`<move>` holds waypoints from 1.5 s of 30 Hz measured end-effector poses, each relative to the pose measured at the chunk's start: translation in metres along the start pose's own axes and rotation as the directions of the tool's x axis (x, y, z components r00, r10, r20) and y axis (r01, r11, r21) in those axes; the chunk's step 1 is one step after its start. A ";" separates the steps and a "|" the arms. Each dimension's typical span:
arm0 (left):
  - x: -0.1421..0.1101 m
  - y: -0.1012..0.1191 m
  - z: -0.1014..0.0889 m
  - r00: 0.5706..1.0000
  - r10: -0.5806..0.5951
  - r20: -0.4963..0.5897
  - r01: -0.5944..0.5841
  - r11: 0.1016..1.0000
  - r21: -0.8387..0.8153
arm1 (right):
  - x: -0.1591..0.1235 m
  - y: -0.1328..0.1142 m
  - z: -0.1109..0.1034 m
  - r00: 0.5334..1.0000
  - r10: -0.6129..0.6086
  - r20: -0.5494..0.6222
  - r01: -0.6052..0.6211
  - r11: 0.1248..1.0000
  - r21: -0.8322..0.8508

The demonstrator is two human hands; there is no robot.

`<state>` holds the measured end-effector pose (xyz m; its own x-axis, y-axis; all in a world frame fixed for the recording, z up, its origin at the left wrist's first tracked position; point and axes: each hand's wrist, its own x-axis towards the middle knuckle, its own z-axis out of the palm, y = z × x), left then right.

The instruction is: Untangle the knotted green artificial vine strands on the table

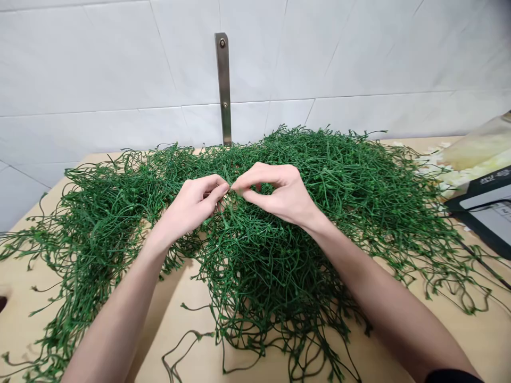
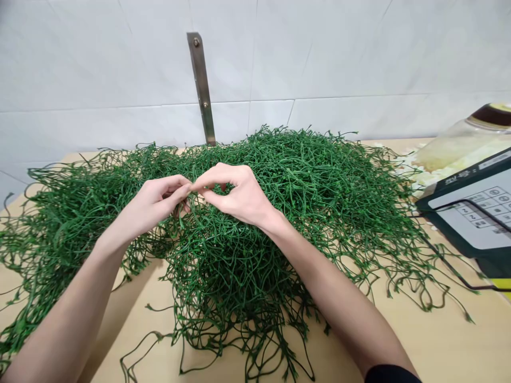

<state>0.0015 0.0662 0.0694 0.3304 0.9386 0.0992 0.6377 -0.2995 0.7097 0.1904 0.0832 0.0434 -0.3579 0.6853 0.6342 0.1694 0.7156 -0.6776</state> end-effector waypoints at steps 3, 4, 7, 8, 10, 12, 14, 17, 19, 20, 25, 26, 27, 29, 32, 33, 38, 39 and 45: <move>-0.001 0.002 -0.002 1.000 -0.028 0.001 0.028 0.996 -0.086 | 0.001 -0.002 -0.007 0.986 -0.097 0.132 0.104 0.994 -0.047; -0.001 0.002 -0.002 0.999 -0.032 0.003 0.032 0.994 -0.106 | 0.001 -0.003 -0.007 0.980 -0.107 0.165 0.115 0.993 -0.038; -0.002 0.004 -0.003 0.999 -0.031 0.011 0.032 0.990 -0.141 | 0.000 -0.003 -0.002 0.989 -0.097 0.113 0.091 0.994 0.059; -0.002 0.005 -0.003 1.000 -0.027 0.012 0.028 0.989 -0.148 | 0.000 -0.003 0.001 0.996 -0.071 0.053 0.065 0.993 0.098; -0.003 0.006 -0.004 1.000 -0.017 0.013 0.019 0.986 -0.163 | -0.001 -0.001 0.007 0.998 0.025 -0.058 -0.014 0.985 0.173; -0.003 0.006 -0.004 1.000 -0.003 0.011 0.005 0.983 -0.182 | -0.001 0.003 0.011 0.986 0.154 -0.063 -0.131 0.953 0.275; -0.003 0.006 -0.004 1.000 0.004 0.016 -0.001 0.980 -0.201 | -0.001 0.006 0.012 0.964 0.266 0.016 -0.252 0.889 0.383; -0.003 0.004 -0.003 0.999 -0.018 0.028 0.023 0.976 -0.215 | 0.001 0.009 0.009 0.941 0.326 0.096 -0.333 0.829 0.449; -0.003 0.003 -0.002 0.999 -0.033 0.040 0.041 0.976 -0.214 | 0.002 0.009 0.006 0.934 0.332 0.131 -0.356 0.834 0.421; -0.003 0.003 -0.002 0.999 -0.031 0.043 0.040 0.976 -0.212 | 0.002 0.009 0.004 0.926 0.341 0.162 -0.378 0.836 0.398; -0.004 0.003 -0.003 0.999 0.031 0.013 -0.027 0.978 -0.208 | 0.005 0.008 -0.002 0.911 0.353 0.214 -0.410 0.829 0.380; -0.004 0.004 -0.003 0.999 0.039 0.008 -0.037 0.978 -0.206 | 0.006 0.008 -0.003 0.916 0.349 0.199 -0.401 0.826 0.395; -0.004 0.004 -0.003 0.999 0.046 0.005 -0.044 0.979 -0.201 | 0.006 0.007 -0.004 0.914 0.354 0.198 -0.405 0.821 0.403; -0.004 0.003 -0.004 0.998 0.062 -0.002 -0.061 0.982 -0.179 | 0.006 0.007 -0.007 0.893 0.386 0.234 -0.449 0.804 0.389; -0.004 0.001 -0.005 0.995 0.096 0.013 -0.094 0.986 -0.136 | 0.006 0.008 -0.012 0.857 0.420 0.297 -0.508 0.785 0.354; -0.004 0.000 -0.005 0.994 0.109 0.032 -0.105 0.988 -0.117 | 0.006 0.009 -0.013 0.858 0.416 0.302 -0.505 0.790 0.347; -0.004 -0.002 -0.008 0.981 0.149 0.123 -0.147 0.989 -0.020 | 0.006 0.014 -0.021 0.883 0.386 0.267 -0.449 0.862 0.236; -0.004 -0.003 -0.009 0.980 0.151 0.132 -0.151 0.988 -0.015 | 0.006 0.013 -0.022 0.886 0.391 0.249 -0.444 0.869 0.219; -0.003 -0.004 -0.008 0.982 0.166 0.087 -0.165 0.986 -0.014 | 0.007 0.003 -0.027 0.886 0.382 0.265 -0.450 0.845 0.288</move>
<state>-0.0078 0.0666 0.0719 0.4905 0.8576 0.1546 0.5649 -0.4480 0.6930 0.2133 0.0936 0.0563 -0.4954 0.8442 0.2046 0.0403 0.2576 -0.9654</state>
